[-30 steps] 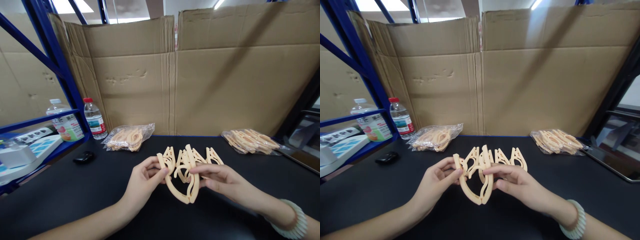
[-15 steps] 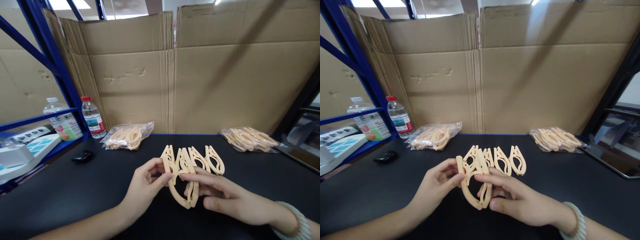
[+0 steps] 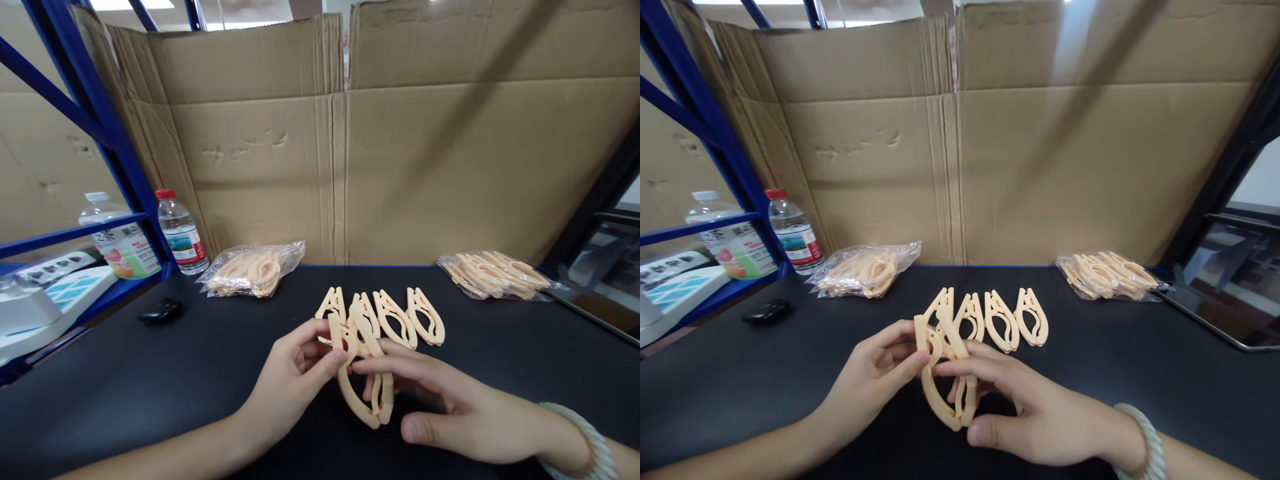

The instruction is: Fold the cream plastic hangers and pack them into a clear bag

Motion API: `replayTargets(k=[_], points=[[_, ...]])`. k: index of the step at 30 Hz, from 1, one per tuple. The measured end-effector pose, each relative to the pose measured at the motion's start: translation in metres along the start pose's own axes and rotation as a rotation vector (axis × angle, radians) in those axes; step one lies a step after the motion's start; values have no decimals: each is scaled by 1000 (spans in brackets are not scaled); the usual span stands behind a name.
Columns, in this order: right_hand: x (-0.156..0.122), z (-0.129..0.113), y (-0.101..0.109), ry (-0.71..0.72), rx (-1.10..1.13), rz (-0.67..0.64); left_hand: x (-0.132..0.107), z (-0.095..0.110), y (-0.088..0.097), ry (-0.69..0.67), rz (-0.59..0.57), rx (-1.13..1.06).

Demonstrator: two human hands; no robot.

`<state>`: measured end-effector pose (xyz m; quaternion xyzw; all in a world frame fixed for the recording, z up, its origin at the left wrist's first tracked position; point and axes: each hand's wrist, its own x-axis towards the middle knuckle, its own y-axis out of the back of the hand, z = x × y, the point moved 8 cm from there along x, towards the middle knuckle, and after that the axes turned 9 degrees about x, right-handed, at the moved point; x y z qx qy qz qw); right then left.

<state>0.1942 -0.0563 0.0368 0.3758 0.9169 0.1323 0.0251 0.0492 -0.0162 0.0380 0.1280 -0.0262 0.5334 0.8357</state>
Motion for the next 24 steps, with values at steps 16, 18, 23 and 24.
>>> replayTargets(k=[16,18,23,24], points=[[3,-16,-7,40,-200,-10,-1,-8,-2,87,12,7],[1,-14,-5,24,-217,-6,1,-8,0,108,17,-27],[-3,-9,29,106,-153,207,13,-11,34,166,178,-58],[-4,-9,39,148,-126,264,16,-11,45,170,223,-46]])
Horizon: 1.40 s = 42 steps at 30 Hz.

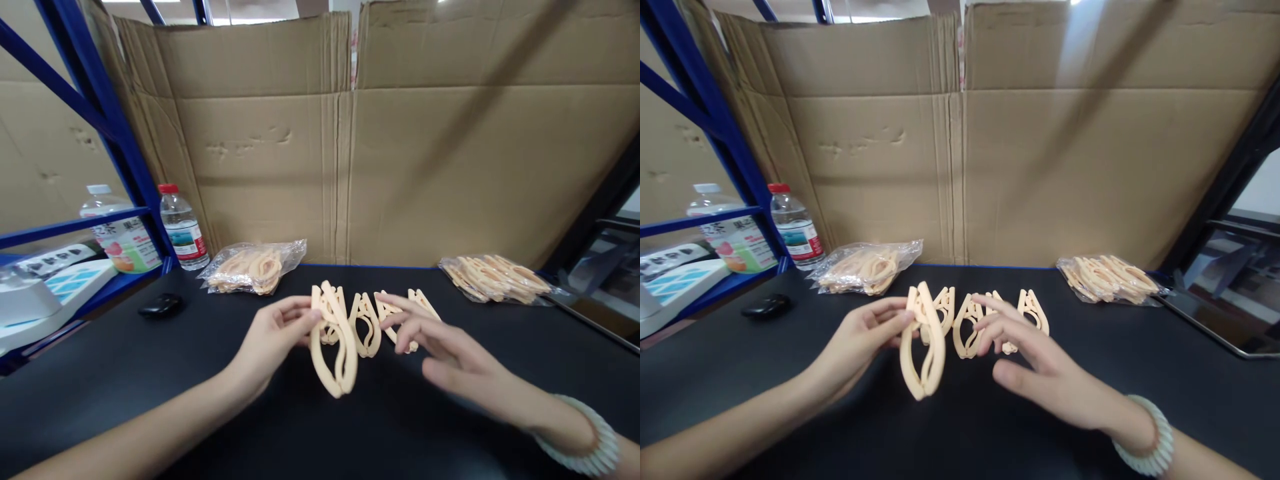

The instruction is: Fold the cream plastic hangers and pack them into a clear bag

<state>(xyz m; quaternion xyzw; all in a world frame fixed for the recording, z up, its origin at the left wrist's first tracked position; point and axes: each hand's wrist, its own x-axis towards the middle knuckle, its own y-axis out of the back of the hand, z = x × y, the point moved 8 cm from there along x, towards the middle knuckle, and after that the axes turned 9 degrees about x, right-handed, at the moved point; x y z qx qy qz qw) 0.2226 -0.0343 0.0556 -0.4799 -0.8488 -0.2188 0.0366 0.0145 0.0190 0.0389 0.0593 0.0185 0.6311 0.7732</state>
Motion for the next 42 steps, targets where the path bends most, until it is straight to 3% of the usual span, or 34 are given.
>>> replayTargets(k=[4,6,12,17,19,21,23,25,28,32,42], points=[[5,11,38,63,89,217,27,3,42,3,135,179],[6,18,54,50,90,304,40,0,54,13,134,303],[6,31,77,18,82,448,56,-19,57,27,79,456],[10,23,70,22,-236,347,51,-21,56,-12,121,565],[10,19,58,27,-435,234,42,-11,51,-93,159,706],[8,19,43,7,-617,115,29,4,36,-266,175,966],[5,23,28,-19,-745,18,12,12,13,-438,130,1129],[2,29,14,-48,-801,-51,-3,7,-12,-520,-2,1218],[-1,38,-3,-99,-800,-98,-18,-8,-34,-536,-146,1326],[-2,48,-12,-172,-762,-126,-24,-23,-43,-526,-259,1381],[11,57,-3,-184,-777,-124,-2,-26,-47,-491,-343,1421]])
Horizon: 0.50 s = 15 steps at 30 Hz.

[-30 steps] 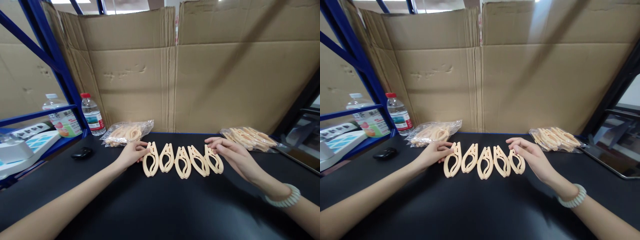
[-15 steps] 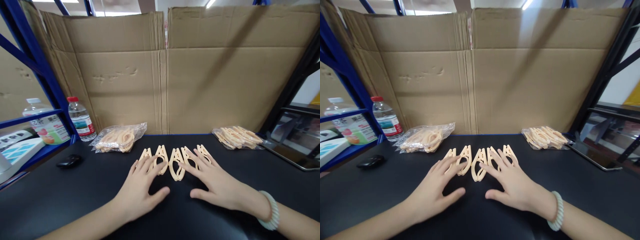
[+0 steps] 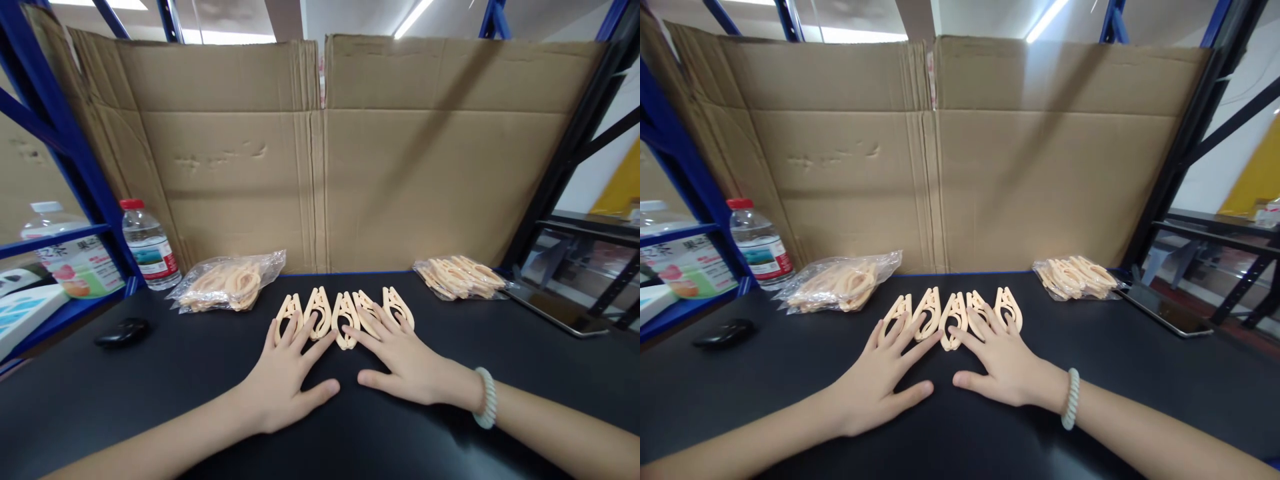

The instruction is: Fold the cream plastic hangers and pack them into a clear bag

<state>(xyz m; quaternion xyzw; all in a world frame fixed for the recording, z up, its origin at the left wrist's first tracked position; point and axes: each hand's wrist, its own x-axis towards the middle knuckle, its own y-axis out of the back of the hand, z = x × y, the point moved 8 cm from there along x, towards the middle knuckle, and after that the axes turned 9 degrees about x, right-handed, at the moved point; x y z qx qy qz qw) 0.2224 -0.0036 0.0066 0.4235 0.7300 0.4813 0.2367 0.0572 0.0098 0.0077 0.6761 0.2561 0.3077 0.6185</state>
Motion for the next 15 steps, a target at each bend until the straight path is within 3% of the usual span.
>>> replayTargets(k=[9,15], points=[[42,30,8,-109,-42,-20,46,-25,-4,41,-50,41],[64,47,12,-142,-65,17,72,-44,-8,43,-6,72]])
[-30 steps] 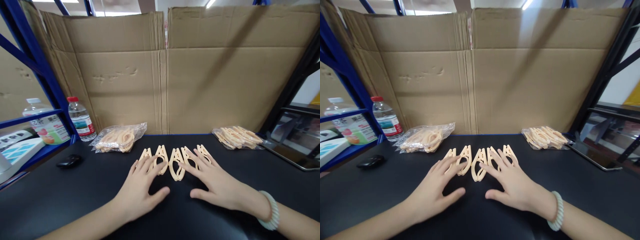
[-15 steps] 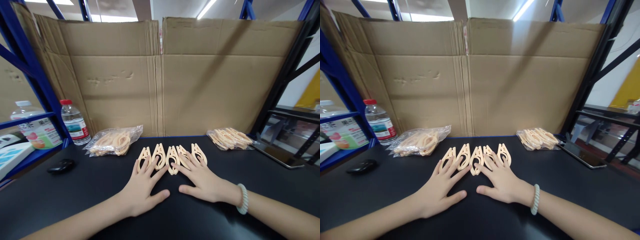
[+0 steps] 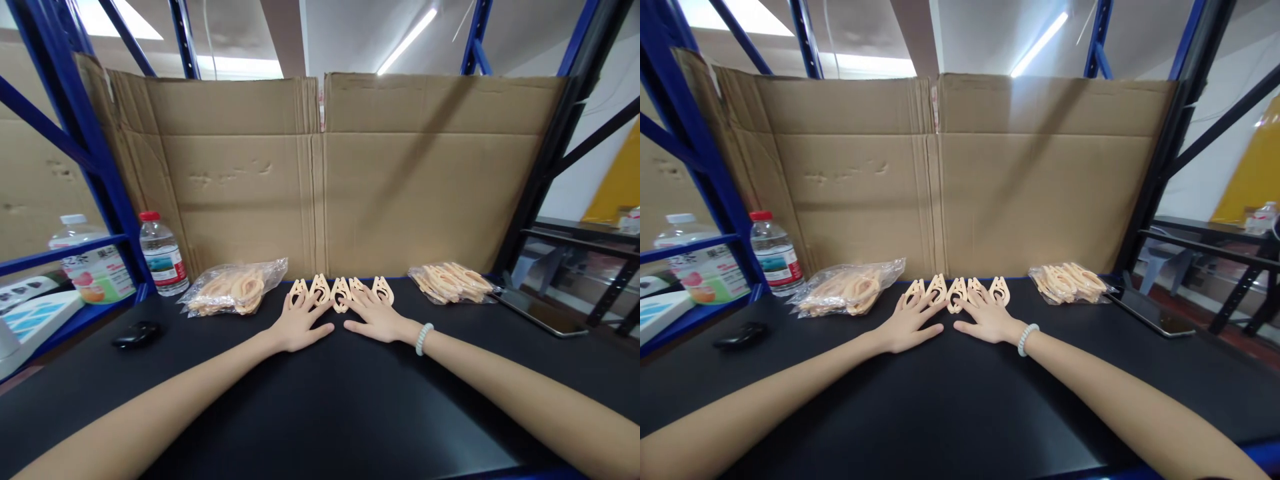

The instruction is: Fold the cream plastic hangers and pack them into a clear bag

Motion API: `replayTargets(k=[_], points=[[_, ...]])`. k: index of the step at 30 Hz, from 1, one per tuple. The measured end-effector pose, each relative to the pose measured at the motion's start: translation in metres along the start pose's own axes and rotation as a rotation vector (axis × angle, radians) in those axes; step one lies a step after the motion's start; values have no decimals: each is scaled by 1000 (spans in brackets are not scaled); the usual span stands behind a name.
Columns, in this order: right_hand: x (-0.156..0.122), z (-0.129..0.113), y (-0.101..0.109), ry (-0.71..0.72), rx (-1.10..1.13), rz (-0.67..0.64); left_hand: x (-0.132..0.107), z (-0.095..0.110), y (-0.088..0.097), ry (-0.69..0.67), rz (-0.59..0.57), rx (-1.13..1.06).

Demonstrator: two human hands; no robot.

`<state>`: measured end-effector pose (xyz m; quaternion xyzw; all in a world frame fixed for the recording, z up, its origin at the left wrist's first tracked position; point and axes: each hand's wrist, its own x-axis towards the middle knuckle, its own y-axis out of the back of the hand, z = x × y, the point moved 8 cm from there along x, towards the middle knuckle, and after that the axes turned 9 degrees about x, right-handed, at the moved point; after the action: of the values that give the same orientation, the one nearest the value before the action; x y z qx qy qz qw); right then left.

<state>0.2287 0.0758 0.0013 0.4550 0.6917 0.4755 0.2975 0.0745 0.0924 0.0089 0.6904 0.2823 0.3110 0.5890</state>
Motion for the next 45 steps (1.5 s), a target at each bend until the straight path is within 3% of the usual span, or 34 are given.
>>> replayTargets(k=[5,9,13,15,19,22,26,29,31,33,35,37,40,45], points=[[8,8,-1,0,-25,39,6,-1,1,-21,53,42],[7,6,1,9,-34,80,3,8,14,-77,149,107],[-9,-8,14,86,-118,268,-16,23,38,-202,261,198],[-24,-19,21,164,-180,398,-32,21,52,-213,381,317],[-47,-30,29,244,-215,529,-59,-13,75,-5,613,504],[-51,-25,31,236,-169,555,-62,-48,77,146,615,494],[-48,-13,32,203,-43,575,-57,-60,72,77,564,417],[-49,-6,37,219,89,632,-67,-27,80,-110,676,366],[-51,-2,43,248,214,689,-83,14,87,-389,770,263],[-54,2,49,279,350,750,-95,51,87,-606,746,187],[-58,7,56,290,455,822,-105,79,84,-740,710,143],[-61,11,60,282,521,868,-109,94,81,-806,663,86],[-63,7,62,272,526,826,-110,102,74,-820,576,32],[-69,-12,69,266,289,711,-110,105,71,-758,472,10]])
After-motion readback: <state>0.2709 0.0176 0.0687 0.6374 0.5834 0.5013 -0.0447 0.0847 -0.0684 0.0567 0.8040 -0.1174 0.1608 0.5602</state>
